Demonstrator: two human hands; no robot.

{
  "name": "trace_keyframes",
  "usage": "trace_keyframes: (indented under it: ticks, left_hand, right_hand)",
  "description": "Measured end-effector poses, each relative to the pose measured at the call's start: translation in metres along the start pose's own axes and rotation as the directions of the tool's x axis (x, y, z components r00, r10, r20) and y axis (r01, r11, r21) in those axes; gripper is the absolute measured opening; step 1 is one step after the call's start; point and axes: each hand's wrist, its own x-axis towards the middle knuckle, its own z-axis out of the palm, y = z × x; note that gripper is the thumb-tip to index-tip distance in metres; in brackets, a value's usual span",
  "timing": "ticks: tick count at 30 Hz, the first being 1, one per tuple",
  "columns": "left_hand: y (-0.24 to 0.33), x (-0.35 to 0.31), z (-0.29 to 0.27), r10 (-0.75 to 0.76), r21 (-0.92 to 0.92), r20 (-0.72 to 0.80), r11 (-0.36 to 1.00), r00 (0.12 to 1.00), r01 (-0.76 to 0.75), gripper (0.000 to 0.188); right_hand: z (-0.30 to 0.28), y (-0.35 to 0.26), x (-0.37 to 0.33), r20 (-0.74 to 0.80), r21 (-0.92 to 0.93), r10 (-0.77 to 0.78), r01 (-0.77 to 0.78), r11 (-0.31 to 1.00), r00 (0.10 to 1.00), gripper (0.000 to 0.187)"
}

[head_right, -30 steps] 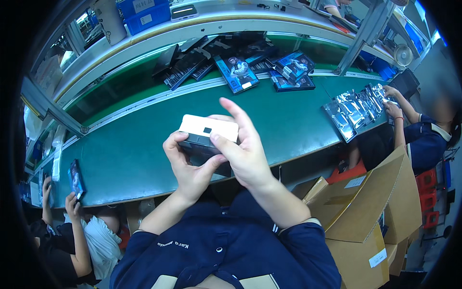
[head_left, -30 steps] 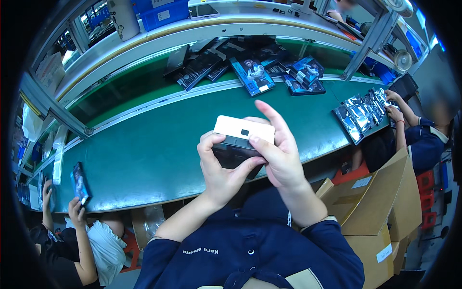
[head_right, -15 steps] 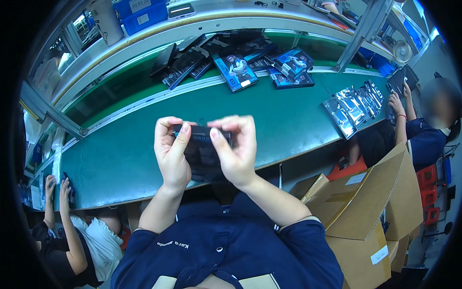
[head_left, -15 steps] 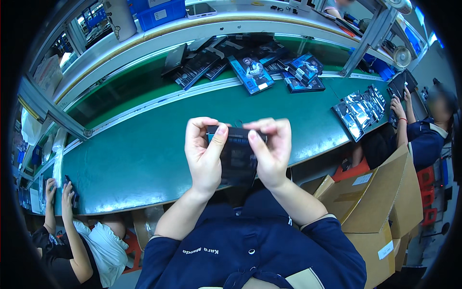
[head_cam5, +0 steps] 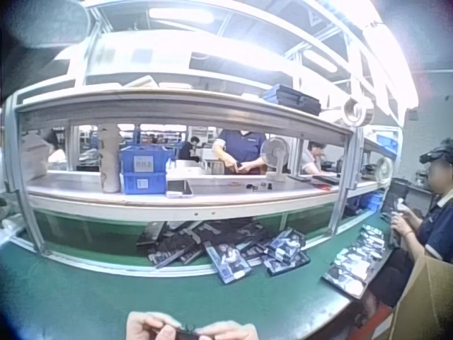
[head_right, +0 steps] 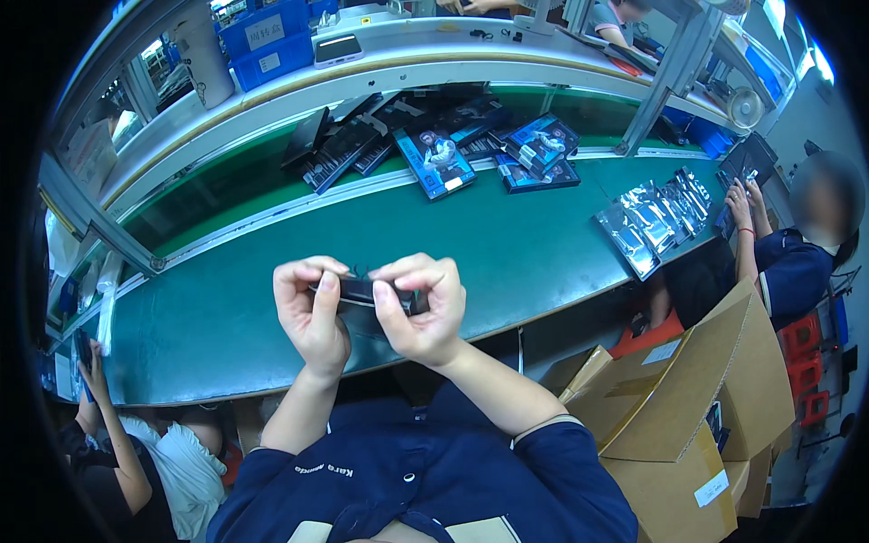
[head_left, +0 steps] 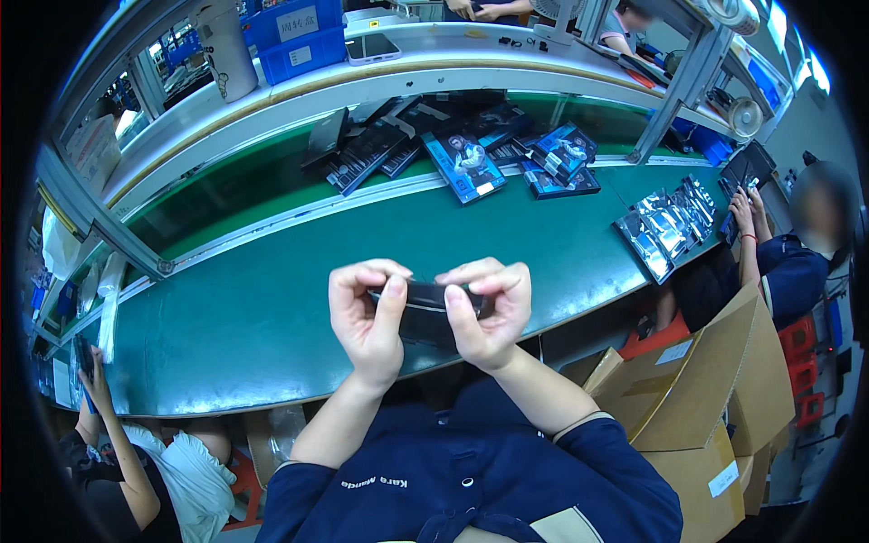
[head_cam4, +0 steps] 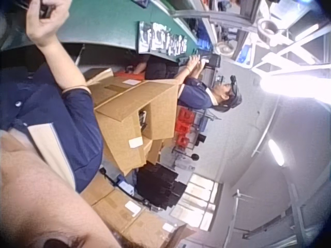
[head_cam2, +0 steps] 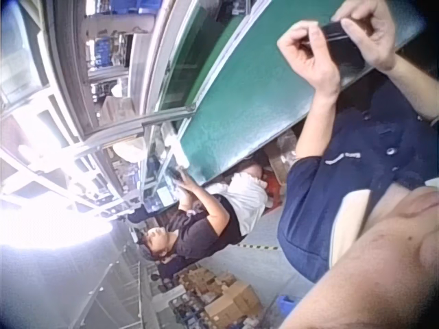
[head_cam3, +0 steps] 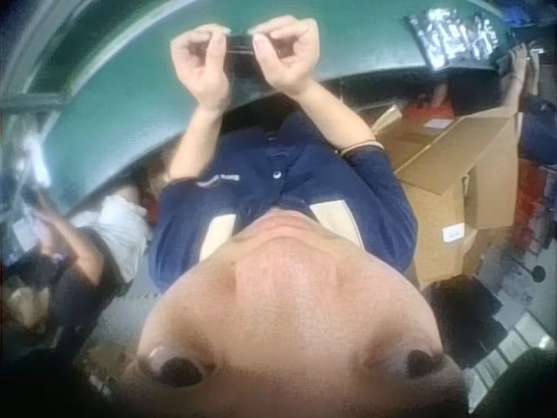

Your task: Placing electronic components in retail packaging and then into bulk shipping boxes at an assembly line.

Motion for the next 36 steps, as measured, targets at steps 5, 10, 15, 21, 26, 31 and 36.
trace_keyframes:
  ticks: [5,10,15,21,26,31,36]
  left_hand:
    - [-0.01,-0.007,-0.025,0.056,-0.168,0.162,0.985,0.985,-0.029,0.038]
    - [-0.016,0.017,-0.062,-0.07,0.152,0.661,0.987,0.747,-0.042,0.064]
    - [0.016,-0.005,-0.046,-0.493,0.048,0.442,0.847,0.749,0.529,0.099]
    - [0.012,-0.008,-0.048,-0.49,-0.345,0.356,0.722,0.796,0.6,0.103]
    - [0.014,-0.012,-0.062,-0.457,-0.623,0.523,0.37,0.719,0.689,0.109]
    - [0.025,0.009,-0.072,-0.389,0.647,0.151,0.734,0.909,0.207,0.12]
    - [0.033,0.041,-0.156,-0.199,0.853,-0.353,-0.47,0.914,0.228,0.09]
  right_hand:
    - [-0.01,0.009,-0.019,0.183,-0.106,-0.239,0.261,0.96,0.954,0.047]
    - [-0.005,0.015,-0.032,0.159,0.001,-0.145,0.146,0.989,0.977,0.051]
    - [0.008,0.02,-0.018,0.11,0.403,0.365,-0.377,0.834,0.924,0.044]
    - [0.023,0.015,-0.012,0.236,0.539,0.514,-0.551,0.637,0.825,0.036]
    - [0.041,0.011,-0.002,0.282,0.508,0.427,-0.512,0.693,0.859,0.032]
    - [0.039,0.088,0.027,0.436,-0.508,0.164,0.092,0.857,0.885,0.059]
    - [-0.062,0.159,0.096,0.01,-0.998,0.58,0.041,-0.039,0.815,0.092]
